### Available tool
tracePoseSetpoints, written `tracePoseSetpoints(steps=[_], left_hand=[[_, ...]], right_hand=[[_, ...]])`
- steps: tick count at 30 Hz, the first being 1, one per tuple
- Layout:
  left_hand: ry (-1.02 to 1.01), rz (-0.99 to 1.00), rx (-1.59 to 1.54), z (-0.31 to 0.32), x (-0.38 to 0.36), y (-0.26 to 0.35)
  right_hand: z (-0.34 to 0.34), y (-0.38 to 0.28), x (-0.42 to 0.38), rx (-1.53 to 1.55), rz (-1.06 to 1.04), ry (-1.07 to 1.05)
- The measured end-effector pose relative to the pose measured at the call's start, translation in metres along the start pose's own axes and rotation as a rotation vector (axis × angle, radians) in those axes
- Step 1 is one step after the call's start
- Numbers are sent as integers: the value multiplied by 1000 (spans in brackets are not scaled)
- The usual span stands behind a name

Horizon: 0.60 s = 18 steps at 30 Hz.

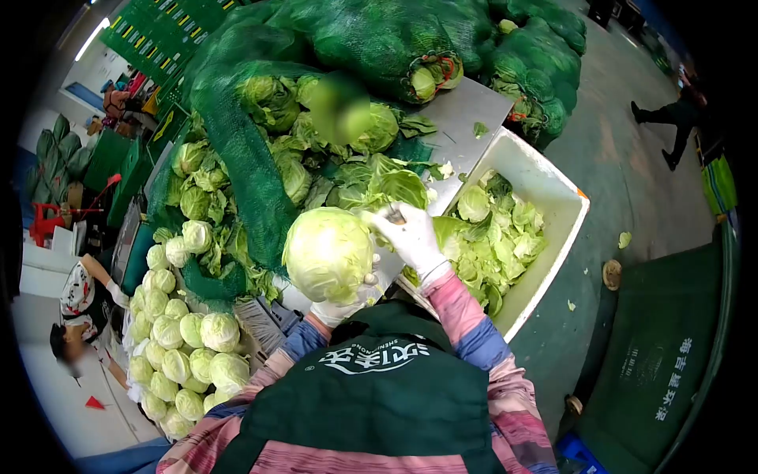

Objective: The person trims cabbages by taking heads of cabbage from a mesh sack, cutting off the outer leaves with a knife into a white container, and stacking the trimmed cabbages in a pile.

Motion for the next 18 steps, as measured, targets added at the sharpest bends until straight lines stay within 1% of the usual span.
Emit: tracePoseSetpoints(steps=[1,2,4,5,6,8,10,11,12,13,14,15,16,18], left_hand=[[-97,-55,-118,13,1,-5],[-126,-55,-173,15,1,-2],[-186,-60,-283,17,1,4],[-171,-21,-312,22,2,8],[-152,18,-342,23,0,11],[-200,33,-296,14,-3,18],[-4,228,306,4,-2,26],[95,326,604,1,-3,31],[197,425,901,1,-5,36],[304,529,1193,3,-7,41],[360,596,1330,12,-8,44],[430,661,1466,21,-9,47],[257,520,858,22,-3,42],[-135,196,-311,54,-2,36]], right_hand=[[-8,38,8,-125,12,24],[-14,63,9,-251,24,50],[-8,29,-12,-93,-150,148],[-4,2,-23,-202,-146,90],[5,-21,-31,-216,-380,50],[26,-61,-48,-301,-605,-51],[46,-69,-55,-531,-693,-51],[52,-65,-56,-625,-631,-6],[55,-50,-59,-629,-638,-9],[54,-28,-57,-449,-602,17],[52,-23,-54,-271,-562,34],[51,-29,-57,-275,-644,109],[49,-27,-56,-278,-659,81],[34,-5,-54,-322,-541,57]])
Point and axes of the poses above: each hand's wrist, its own x-axis towards the middle knuckle, its own z-axis out of the palm, y = z × x, the point moved 6 cm from there along x, towards the middle knuckle
